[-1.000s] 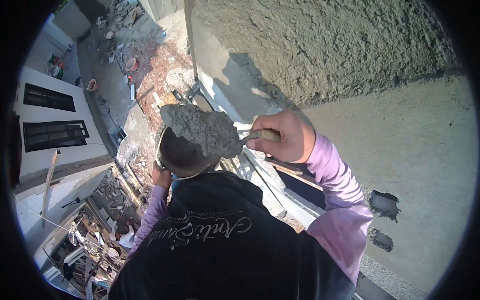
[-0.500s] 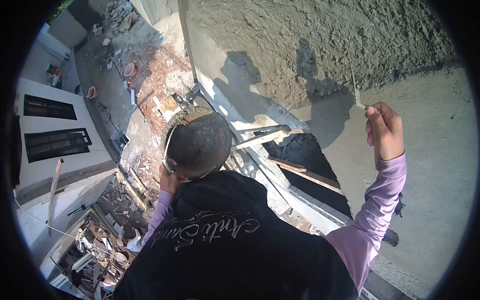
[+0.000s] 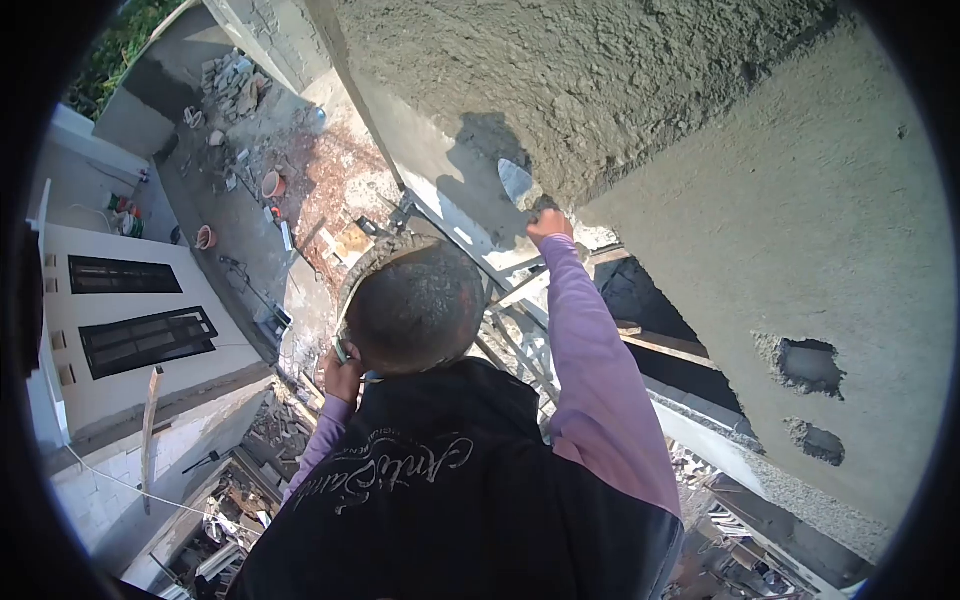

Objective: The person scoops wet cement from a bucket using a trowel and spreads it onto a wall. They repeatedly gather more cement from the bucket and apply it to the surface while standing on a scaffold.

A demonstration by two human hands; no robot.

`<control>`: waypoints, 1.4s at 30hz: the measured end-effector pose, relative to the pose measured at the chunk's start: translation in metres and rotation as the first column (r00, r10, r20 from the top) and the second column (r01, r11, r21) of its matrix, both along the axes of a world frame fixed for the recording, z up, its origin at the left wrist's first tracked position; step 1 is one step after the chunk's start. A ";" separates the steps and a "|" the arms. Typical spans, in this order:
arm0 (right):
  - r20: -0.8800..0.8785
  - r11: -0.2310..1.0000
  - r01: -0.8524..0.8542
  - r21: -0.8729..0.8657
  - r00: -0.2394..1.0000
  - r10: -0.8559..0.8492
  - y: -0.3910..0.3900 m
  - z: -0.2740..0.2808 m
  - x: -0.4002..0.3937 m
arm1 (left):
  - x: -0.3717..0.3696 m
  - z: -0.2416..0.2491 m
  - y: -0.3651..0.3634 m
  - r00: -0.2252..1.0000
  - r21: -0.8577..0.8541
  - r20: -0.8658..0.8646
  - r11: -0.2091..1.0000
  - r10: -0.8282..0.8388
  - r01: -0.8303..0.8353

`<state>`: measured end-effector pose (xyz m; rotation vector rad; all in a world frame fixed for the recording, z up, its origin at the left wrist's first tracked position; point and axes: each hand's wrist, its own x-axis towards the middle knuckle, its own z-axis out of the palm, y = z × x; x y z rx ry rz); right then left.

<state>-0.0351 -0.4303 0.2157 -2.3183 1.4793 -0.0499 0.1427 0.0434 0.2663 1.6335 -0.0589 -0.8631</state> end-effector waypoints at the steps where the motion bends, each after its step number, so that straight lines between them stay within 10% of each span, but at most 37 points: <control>1: 0.006 1.000 -0.015 -0.014 1.000 0.015 -0.005 0.011 0.000 | -0.003 0.013 -0.010 0.999 -0.005 -0.015 0.999 0.032 -0.032; 4: 0.039 0.998 -0.067 -0.018 0.997 0.068 0.014 0.037 -0.009 | -0.002 -0.012 -0.012 0.965 0.120 0.238 0.989 -0.110 0.083; 9: 0.264 0.949 -0.316 -0.020 0.913 0.310 0.081 0.081 -0.036 | -0.003 0.003 -0.025 0.984 0.073 0.180 0.997 -0.003 -0.010; 15: -0.104 0.695 -0.671 0.259 0.696 0.711 0.142 0.118 -0.021 | 0.009 0.008 -0.085 0.996 -0.036 0.093 0.999 -0.019 0.022; 18: -0.129 0.687 -0.715 0.131 0.675 0.727 0.132 0.107 0.017 | 0.024 0.016 -0.112 0.963 0.120 0.217 0.983 -0.162 0.139; 22: -0.154 0.572 -0.806 -0.153 0.591 0.792 0.130 0.078 0.063 | 0.040 0.058 -0.124 0.951 -0.074 0.192 0.963 -0.242 0.260; 29: 0.069 0.397 -0.904 0.160 0.411 0.909 0.168 0.063 0.044 | 0.065 0.110 -0.121 0.955 -0.157 0.183 0.952 -0.233 0.263; 32: 0.173 0.635 -0.766 0.094 0.641 0.748 0.161 0.090 0.050 | 0.059 0.120 -0.109 0.914 -0.089 0.280 0.940 -0.293 0.328; 37: 0.340 0.677 -0.736 0.015 0.641 0.689 0.170 0.062 0.087 | 0.065 0.155 -0.104 0.932 -0.192 0.126 0.914 -0.339 0.359; 42: 0.281 0.407 -0.911 0.059 0.407 0.869 0.188 0.095 0.092 | 0.080 0.165 -0.097 0.970 -0.178 0.132 0.958 -0.202 0.224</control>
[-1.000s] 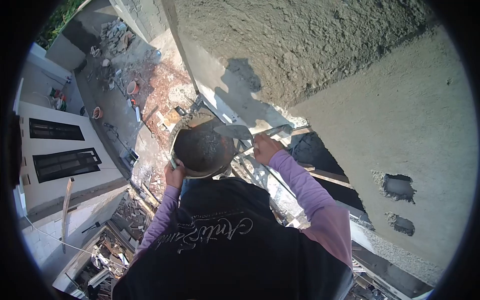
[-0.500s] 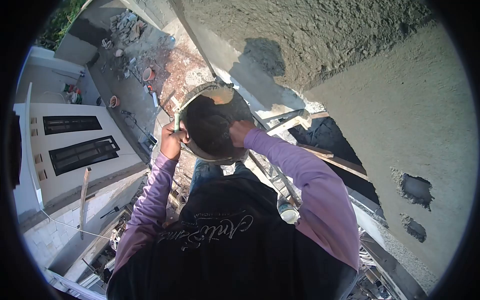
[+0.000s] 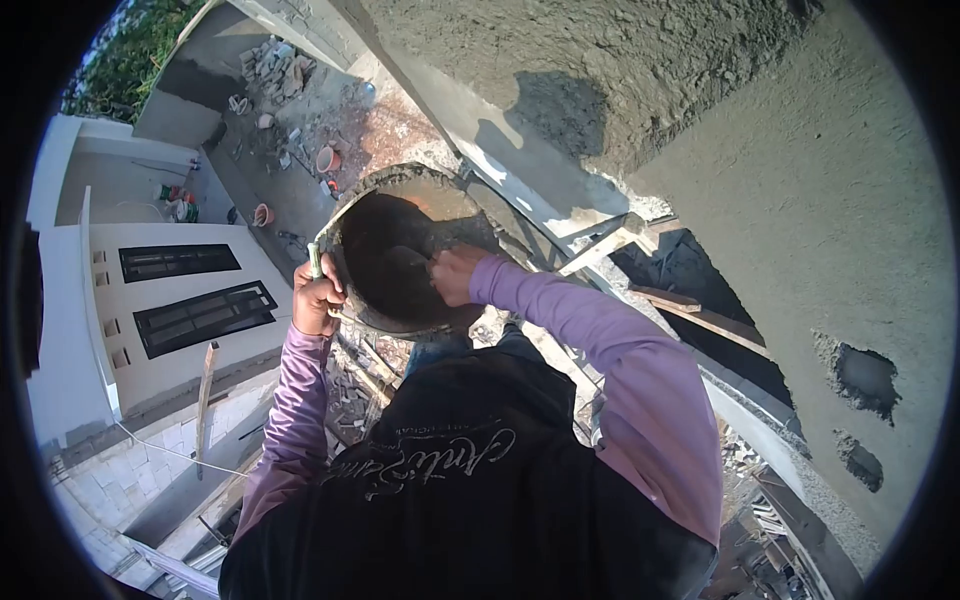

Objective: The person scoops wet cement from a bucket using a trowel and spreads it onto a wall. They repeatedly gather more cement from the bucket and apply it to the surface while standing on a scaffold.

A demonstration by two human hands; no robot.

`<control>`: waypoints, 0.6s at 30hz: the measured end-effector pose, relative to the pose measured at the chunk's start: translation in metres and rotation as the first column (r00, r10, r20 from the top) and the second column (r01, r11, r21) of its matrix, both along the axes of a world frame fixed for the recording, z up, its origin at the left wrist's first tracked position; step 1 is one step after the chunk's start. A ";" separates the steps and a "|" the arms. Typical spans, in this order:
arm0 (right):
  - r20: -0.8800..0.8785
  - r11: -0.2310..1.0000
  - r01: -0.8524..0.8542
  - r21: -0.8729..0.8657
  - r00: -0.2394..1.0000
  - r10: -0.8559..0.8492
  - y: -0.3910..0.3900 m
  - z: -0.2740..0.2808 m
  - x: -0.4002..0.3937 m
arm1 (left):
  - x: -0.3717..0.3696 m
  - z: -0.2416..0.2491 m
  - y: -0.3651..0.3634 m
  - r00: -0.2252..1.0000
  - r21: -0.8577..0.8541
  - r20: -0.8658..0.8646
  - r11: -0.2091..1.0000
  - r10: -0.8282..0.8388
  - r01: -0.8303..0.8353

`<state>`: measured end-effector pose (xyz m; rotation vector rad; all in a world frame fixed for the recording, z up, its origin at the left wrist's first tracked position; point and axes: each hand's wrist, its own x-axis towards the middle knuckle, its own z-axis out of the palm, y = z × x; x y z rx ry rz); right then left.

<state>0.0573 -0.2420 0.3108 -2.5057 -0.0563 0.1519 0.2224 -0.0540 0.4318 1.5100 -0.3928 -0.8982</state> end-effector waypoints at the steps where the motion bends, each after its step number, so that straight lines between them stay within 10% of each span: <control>1: 0.039 0.998 -0.030 -0.052 0.999 0.032 -0.001 0.008 -0.003 | 0.003 -0.001 0.006 1.000 0.013 0.013 1.000 0.012 -0.012; 6: -0.152 0.935 0.054 -0.352 0.982 -0.114 -0.053 0.043 0.013 | -0.013 -0.015 0.014 0.982 0.009 0.166 0.996 0.091 -0.094; 13: -0.451 0.990 -0.041 -0.137 0.892 -0.026 -0.034 -0.003 0.017 | -0.029 -0.057 -0.029 0.945 -0.097 -0.007 0.941 0.326 -0.325; 18: -0.283 0.991 0.081 -0.103 0.953 -0.107 -0.055 0.057 0.018 | -0.025 -0.071 -0.017 0.957 -0.085 -0.037 0.954 0.287 -0.289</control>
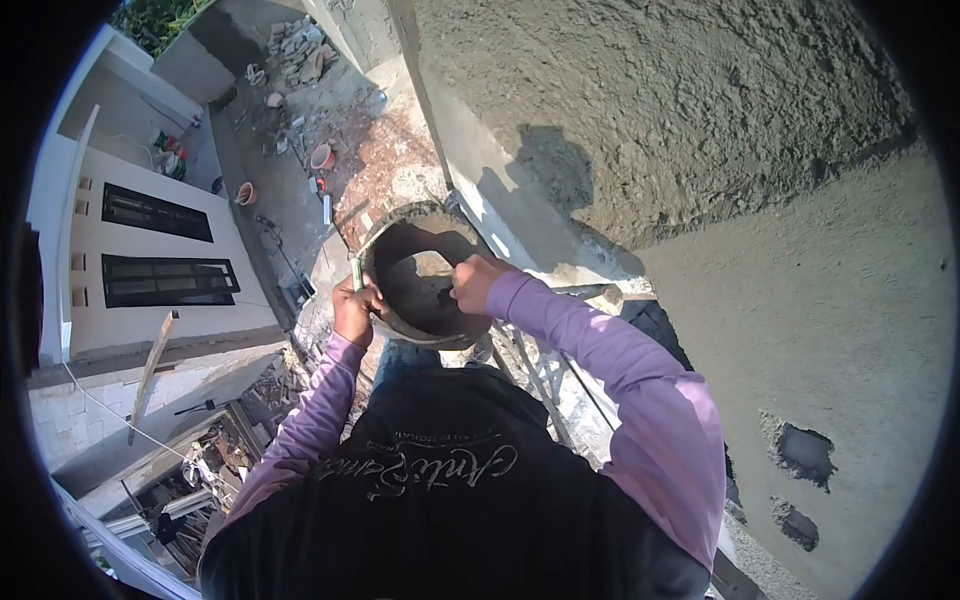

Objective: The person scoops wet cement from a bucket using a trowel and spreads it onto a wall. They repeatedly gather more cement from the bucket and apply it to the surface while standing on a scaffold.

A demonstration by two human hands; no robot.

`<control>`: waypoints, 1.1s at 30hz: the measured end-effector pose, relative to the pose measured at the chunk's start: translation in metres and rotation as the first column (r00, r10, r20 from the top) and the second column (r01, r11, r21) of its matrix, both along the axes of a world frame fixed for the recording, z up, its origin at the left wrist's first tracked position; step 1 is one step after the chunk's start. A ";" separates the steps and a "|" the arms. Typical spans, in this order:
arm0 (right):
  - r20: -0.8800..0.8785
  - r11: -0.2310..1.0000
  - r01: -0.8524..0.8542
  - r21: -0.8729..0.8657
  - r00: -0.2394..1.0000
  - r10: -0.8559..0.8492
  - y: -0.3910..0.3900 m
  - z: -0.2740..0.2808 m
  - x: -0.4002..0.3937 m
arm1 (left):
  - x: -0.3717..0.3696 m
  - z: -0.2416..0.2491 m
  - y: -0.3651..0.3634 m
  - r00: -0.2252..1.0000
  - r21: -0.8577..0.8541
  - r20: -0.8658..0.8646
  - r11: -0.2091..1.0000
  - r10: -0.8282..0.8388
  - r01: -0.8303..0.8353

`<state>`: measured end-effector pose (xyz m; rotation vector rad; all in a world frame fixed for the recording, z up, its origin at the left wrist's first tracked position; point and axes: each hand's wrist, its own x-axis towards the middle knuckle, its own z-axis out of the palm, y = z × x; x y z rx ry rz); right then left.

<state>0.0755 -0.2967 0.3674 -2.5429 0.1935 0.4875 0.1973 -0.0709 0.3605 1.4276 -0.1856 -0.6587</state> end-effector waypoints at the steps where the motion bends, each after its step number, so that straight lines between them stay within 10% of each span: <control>1: 0.045 0.998 0.049 -0.046 0.998 -0.047 -0.011 -0.004 0.008 | 0.002 0.001 0.004 0.996 0.029 0.053 0.997 -0.079 0.077; 6: 0.103 0.995 0.084 -0.059 0.992 -0.078 -0.009 -0.075 0.028 | 0.035 0.035 -0.019 0.952 -0.078 0.032 0.948 -0.306 0.308; 10: 0.013 0.964 -0.250 -0.084 0.968 0.252 0.022 -0.057 0.053 | 0.095 0.016 -0.031 0.920 0.008 0.010 0.920 -0.392 0.391; 13: 0.131 0.993 -0.064 -0.096 0.988 0.076 -0.011 -0.023 0.081 | 0.116 0.005 -0.033 0.935 -0.012 0.019 0.936 -0.353 0.353; 16: -0.121 0.967 0.017 -0.253 0.991 -0.049 -0.063 -0.033 0.121 | 0.141 0.011 -0.037 0.889 0.041 0.176 0.906 -0.422 0.422; 23: -0.414 0.978 0.203 0.052 0.895 -0.164 -0.023 -0.081 0.172 | 0.220 0.002 -0.071 0.945 -0.019 -0.101 0.950 -0.311 0.311; 30: 0.083 0.971 0.232 -0.050 0.970 -0.227 -0.051 0.004 0.261 | 0.290 0.032 -0.061 0.921 -0.057 -0.057 0.922 -0.385 0.382; 33: -0.144 0.974 0.159 -0.163 0.973 -0.183 -0.065 -0.055 0.309 | 0.313 0.040 -0.061 0.894 -0.109 0.037 0.887 -0.447 0.448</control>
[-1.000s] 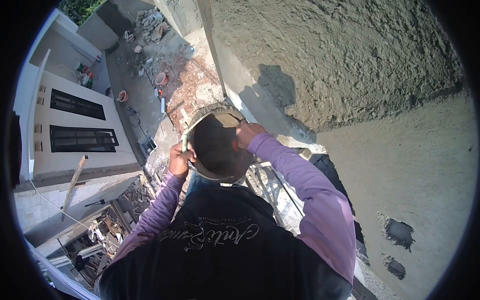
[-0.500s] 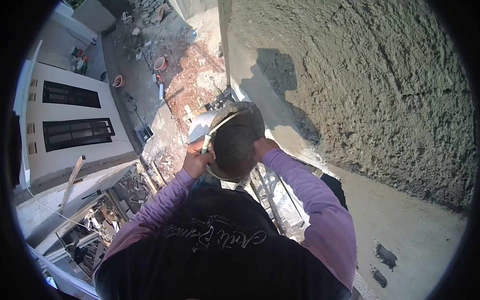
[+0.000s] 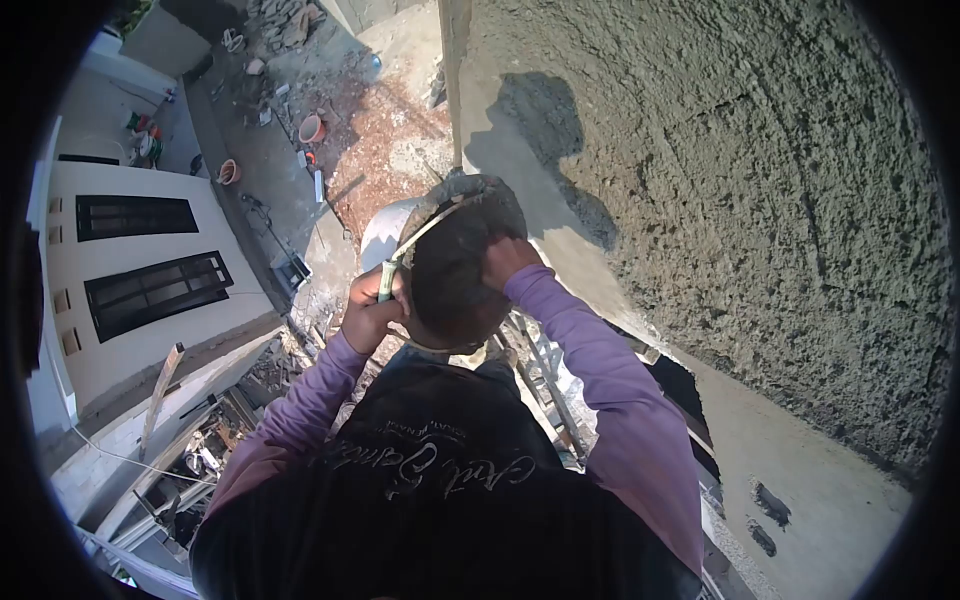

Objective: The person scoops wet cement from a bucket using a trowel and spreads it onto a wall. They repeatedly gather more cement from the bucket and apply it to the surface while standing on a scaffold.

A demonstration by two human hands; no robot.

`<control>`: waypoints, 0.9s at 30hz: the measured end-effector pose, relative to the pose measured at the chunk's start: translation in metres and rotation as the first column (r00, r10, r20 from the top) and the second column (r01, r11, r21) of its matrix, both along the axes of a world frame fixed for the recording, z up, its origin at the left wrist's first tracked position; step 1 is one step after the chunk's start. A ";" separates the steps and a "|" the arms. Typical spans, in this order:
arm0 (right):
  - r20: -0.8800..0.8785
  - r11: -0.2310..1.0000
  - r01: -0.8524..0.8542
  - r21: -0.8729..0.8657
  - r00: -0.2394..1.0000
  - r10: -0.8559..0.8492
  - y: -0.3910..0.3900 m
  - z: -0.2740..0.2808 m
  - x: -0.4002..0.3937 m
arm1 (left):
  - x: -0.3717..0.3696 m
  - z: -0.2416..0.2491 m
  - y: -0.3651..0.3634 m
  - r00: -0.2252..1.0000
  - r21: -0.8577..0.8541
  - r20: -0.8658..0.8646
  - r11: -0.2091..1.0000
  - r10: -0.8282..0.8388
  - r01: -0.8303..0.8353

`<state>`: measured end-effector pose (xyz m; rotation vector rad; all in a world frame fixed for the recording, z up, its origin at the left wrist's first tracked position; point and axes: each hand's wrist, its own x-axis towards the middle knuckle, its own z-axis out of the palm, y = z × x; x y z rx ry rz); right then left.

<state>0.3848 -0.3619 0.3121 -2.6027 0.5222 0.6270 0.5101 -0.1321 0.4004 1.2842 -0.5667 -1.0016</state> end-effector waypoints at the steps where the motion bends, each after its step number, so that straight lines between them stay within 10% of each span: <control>1: 0.090 0.998 -0.063 -0.002 0.994 0.063 0.007 -0.003 0.004 | 0.013 -0.002 -0.002 0.999 -0.041 0.038 0.999 -0.024 0.025; 7: 0.338 0.902 -0.432 -0.009 0.847 0.409 0.014 0.055 -0.005 | 0.033 0.016 -0.010 0.992 0.141 0.095 0.986 0.080 -0.093; 12: 0.043 0.972 -0.200 -0.123 0.977 0.207 -0.037 0.051 0.002 | 0.003 0.011 -0.004 0.968 0.111 0.236 0.988 0.080 -0.109; 15: -0.036 0.982 -0.130 0.134 0.990 0.136 0.013 0.015 -0.016 | -0.004 0.003 -0.010 0.976 0.097 0.124 0.977 0.179 -0.192; 21: 0.294 0.993 0.018 0.117 0.955 -0.052 0.008 0.080 -0.066 | -0.024 -0.013 -0.008 0.950 0.110 0.058 0.944 0.307 -0.312; 27: -0.141 0.994 0.024 0.103 0.990 -0.010 -0.004 0.029 -0.051 | -0.035 -0.018 -0.017 0.957 -0.010 0.165 0.970 0.240 -0.242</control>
